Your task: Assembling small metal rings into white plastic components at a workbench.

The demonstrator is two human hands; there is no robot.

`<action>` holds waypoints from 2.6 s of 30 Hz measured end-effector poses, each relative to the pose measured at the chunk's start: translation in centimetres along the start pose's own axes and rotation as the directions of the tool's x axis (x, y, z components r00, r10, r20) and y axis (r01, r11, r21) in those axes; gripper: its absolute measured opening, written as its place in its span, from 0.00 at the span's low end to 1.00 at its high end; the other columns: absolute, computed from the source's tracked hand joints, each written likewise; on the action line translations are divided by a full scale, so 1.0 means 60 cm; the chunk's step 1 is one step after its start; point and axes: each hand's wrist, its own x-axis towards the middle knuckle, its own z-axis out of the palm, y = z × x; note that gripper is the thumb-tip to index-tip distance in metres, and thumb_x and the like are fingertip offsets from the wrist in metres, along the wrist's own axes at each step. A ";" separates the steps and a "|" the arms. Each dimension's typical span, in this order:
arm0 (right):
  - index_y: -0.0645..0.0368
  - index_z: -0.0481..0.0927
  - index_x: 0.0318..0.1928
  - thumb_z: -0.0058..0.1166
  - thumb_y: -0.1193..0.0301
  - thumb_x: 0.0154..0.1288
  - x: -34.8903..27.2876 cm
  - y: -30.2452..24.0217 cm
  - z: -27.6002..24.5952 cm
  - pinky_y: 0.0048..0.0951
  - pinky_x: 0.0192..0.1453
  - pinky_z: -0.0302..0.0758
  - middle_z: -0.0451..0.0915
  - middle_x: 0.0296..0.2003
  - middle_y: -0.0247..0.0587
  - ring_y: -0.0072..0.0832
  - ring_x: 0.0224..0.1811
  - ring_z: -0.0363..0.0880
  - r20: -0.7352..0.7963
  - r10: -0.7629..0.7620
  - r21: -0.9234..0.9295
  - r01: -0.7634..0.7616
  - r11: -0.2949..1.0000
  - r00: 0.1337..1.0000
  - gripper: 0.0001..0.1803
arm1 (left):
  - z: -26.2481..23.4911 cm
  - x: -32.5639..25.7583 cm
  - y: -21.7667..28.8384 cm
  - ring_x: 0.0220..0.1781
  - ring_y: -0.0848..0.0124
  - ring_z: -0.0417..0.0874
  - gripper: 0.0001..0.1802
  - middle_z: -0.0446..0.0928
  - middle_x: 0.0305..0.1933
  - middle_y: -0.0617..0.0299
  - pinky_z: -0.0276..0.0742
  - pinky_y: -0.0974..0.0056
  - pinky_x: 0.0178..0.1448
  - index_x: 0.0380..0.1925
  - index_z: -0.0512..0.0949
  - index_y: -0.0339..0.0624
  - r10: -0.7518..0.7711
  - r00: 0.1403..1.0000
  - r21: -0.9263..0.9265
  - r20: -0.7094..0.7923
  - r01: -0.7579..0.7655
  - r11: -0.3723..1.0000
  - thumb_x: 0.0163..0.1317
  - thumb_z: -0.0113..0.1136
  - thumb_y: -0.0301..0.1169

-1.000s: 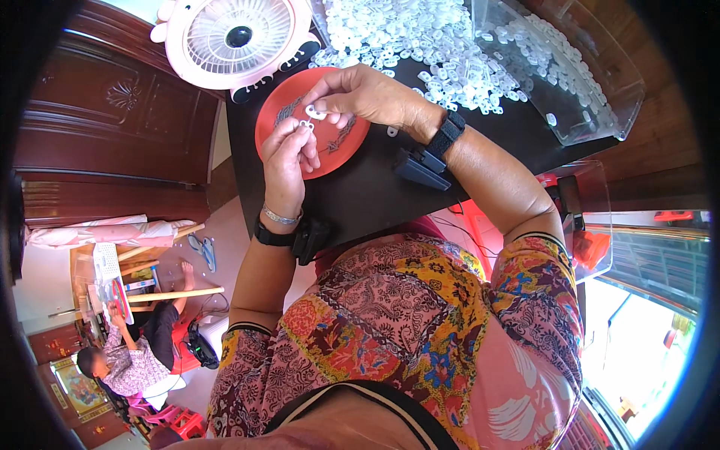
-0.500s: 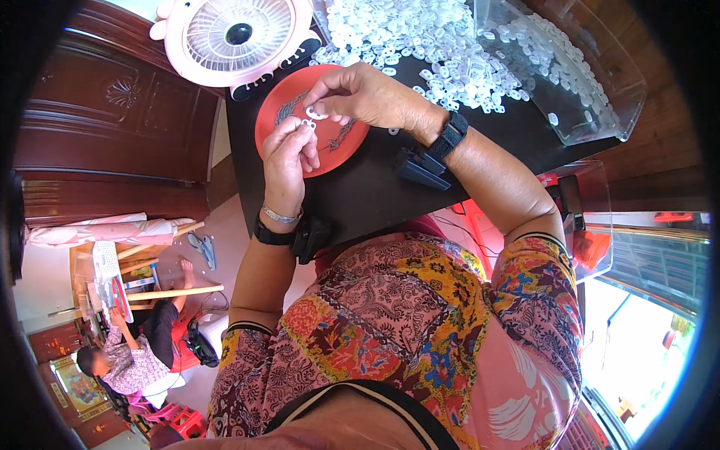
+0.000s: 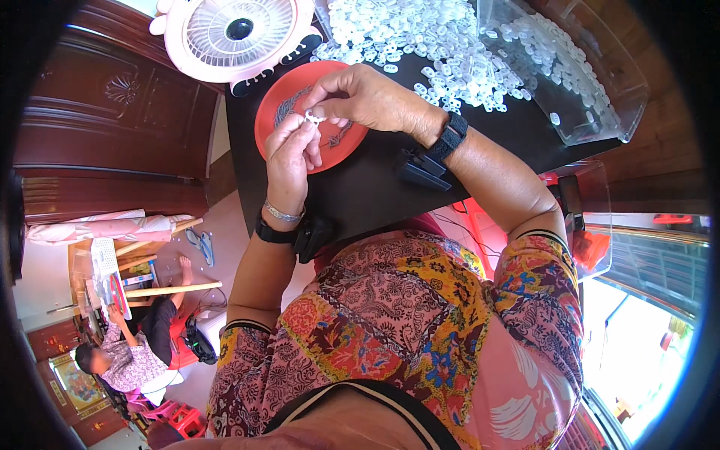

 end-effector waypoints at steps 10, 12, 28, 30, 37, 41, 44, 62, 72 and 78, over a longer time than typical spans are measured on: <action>0.62 0.82 0.43 0.57 0.71 0.64 -0.001 0.000 -0.003 0.19 0.38 0.73 0.79 0.30 0.30 0.16 0.32 0.76 0.062 -0.054 -0.014 0.055 0.998 0.997 0.10 | 0.002 -0.002 0.019 0.16 0.80 0.68 0.15 0.68 0.18 0.68 0.58 0.76 0.20 0.25 0.73 0.40 -0.090 0.995 -0.015 0.031 0.090 0.996 0.66 0.45 0.38; 0.62 0.81 0.43 0.57 0.71 0.64 -0.001 0.001 0.002 0.20 0.38 0.74 0.79 0.31 0.31 0.16 0.33 0.77 0.046 -0.047 0.007 0.047 0.999 0.998 0.10 | -0.002 -0.002 0.017 0.16 0.79 0.69 0.16 0.69 0.18 0.68 0.58 0.76 0.20 0.25 0.73 0.39 -0.106 0.994 -0.014 0.032 0.107 0.994 0.66 0.45 0.38; 0.62 0.76 0.47 0.61 0.70 0.53 -0.010 0.003 0.038 0.37 0.41 0.77 0.79 0.35 0.46 0.43 0.38 0.79 0.064 -0.487 -0.679 0.395 0.619 0.871 0.20 | 0.002 0.002 0.006 0.17 0.80 0.71 0.13 0.76 0.20 0.63 0.62 0.77 0.20 0.30 0.77 0.37 -0.070 0.988 -0.208 -0.135 0.041 0.977 0.63 0.49 0.35; 0.63 0.76 0.47 0.61 0.70 0.53 -0.010 0.005 0.038 0.37 0.42 0.77 0.79 0.35 0.46 0.43 0.38 0.79 0.063 -0.511 -0.660 0.420 0.623 0.857 0.20 | -0.004 0.004 0.004 0.19 0.77 0.74 0.14 0.78 0.22 0.60 0.65 0.76 0.23 0.34 0.76 0.37 -0.074 0.994 -0.149 -0.077 0.062 0.987 0.64 0.46 0.36; 0.64 0.75 0.47 0.59 0.72 0.54 -0.012 0.002 0.040 0.39 0.44 0.76 0.79 0.35 0.47 0.44 0.39 0.79 0.081 -0.490 -0.645 0.420 0.638 0.868 0.19 | -0.006 0.006 0.003 0.18 0.78 0.72 0.13 0.77 0.21 0.60 0.63 0.76 0.21 0.31 0.76 0.37 -0.082 0.994 -0.117 -0.078 0.072 0.990 0.63 0.47 0.34; 0.64 0.75 0.46 0.59 0.72 0.55 -0.012 0.006 0.040 0.38 0.45 0.76 0.80 0.36 0.48 0.45 0.40 0.79 0.091 -0.474 -0.647 0.414 0.640 0.876 0.18 | -0.005 0.005 0.004 0.17 0.78 0.71 0.12 0.76 0.20 0.60 0.62 0.76 0.20 0.30 0.76 0.36 -0.085 0.993 -0.134 -0.085 0.073 0.988 0.62 0.48 0.33; 0.64 0.75 0.45 0.59 0.72 0.55 -0.013 0.008 0.038 0.38 0.44 0.76 0.80 0.36 0.48 0.45 0.39 0.79 0.112 -0.439 -0.663 0.396 0.636 0.892 0.16 | -0.001 0.003 0.008 0.16 0.78 0.70 0.12 0.74 0.19 0.62 0.61 0.76 0.20 0.30 0.76 0.36 -0.056 0.995 -0.137 -0.079 0.045 0.990 0.63 0.47 0.33; 0.63 0.76 0.40 0.56 0.73 0.59 -0.014 0.006 0.032 0.36 0.36 0.75 0.79 0.30 0.47 0.45 0.33 0.79 0.140 -0.385 -0.680 0.371 0.632 0.912 0.10 | 0.002 -0.001 0.006 0.16 0.79 0.65 0.12 0.67 0.16 0.66 0.58 0.74 0.21 0.27 0.74 0.36 0.036 0.996 -0.060 -0.085 -0.041 0.997 0.65 0.48 0.32; 0.60 0.80 0.48 0.58 0.75 0.58 -0.007 0.011 0.038 0.29 0.39 0.79 0.82 0.32 0.45 0.38 0.35 0.83 0.019 -0.483 -0.610 0.393 0.688 0.875 0.16 | 0.001 0.002 0.005 0.18 0.79 0.70 0.12 0.71 0.19 0.66 0.62 0.75 0.22 0.26 0.74 0.39 -0.011 0.992 -0.182 -0.126 -0.013 0.983 0.64 0.47 0.33; 0.59 0.79 0.49 0.60 0.76 0.55 -0.004 0.019 0.037 0.30 0.39 0.80 0.82 0.33 0.44 0.35 0.36 0.83 -0.001 -0.492 -0.529 0.417 0.739 0.871 0.18 | -0.002 0.005 0.004 0.20 0.79 0.73 0.10 0.73 0.20 0.66 0.64 0.76 0.23 0.28 0.75 0.39 -0.055 0.994 -0.236 -0.093 0.032 0.971 0.63 0.49 0.33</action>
